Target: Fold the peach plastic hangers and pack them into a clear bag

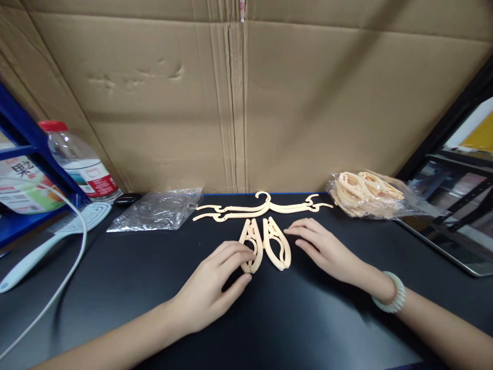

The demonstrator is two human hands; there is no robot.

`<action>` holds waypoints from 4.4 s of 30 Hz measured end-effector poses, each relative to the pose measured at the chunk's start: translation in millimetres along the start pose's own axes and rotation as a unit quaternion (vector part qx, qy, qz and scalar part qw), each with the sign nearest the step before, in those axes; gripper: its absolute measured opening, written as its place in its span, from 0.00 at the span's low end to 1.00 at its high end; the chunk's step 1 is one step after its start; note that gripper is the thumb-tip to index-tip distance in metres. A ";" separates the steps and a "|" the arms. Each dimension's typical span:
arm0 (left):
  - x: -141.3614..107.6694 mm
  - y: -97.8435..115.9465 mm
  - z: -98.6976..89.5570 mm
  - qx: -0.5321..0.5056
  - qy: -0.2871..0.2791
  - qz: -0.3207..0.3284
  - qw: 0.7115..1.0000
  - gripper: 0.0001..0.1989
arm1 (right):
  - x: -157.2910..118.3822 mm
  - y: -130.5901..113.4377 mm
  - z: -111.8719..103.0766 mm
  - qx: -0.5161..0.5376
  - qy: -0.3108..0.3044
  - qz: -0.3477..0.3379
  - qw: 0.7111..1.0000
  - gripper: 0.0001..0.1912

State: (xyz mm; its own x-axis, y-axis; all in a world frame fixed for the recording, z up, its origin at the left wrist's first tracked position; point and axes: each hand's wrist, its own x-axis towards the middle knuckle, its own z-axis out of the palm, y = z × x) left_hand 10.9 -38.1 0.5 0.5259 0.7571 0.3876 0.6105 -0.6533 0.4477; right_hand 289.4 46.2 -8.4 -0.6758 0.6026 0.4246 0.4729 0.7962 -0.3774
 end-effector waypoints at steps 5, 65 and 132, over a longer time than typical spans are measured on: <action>0.0 -7.5 -1.1 -0.022 0.053 -0.038 0.998 0.10 | 1.8 50.6 -7.4 -0.074 0.059 0.035 0.995 0.15; -3.0 -14.7 3.1 -0.063 0.057 -0.051 0.995 0.08 | 5.6 87.1 -5.4 -0.126 0.055 0.031 0.990 0.15; 10.1 -17.3 -3.5 -0.251 0.250 -0.272 0.895 0.22 | -2.1 13.7 -15.4 -0.173 0.116 -0.044 0.977 0.13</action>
State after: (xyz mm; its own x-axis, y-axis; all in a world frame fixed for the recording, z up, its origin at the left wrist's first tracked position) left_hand 3.6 -19.2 -0.5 -0.1759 0.9499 0.2585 0.2875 -0.2016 0.9363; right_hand 306.0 56.7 -1.7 -0.5954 0.4945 0.6332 0.6078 0.7926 -0.0475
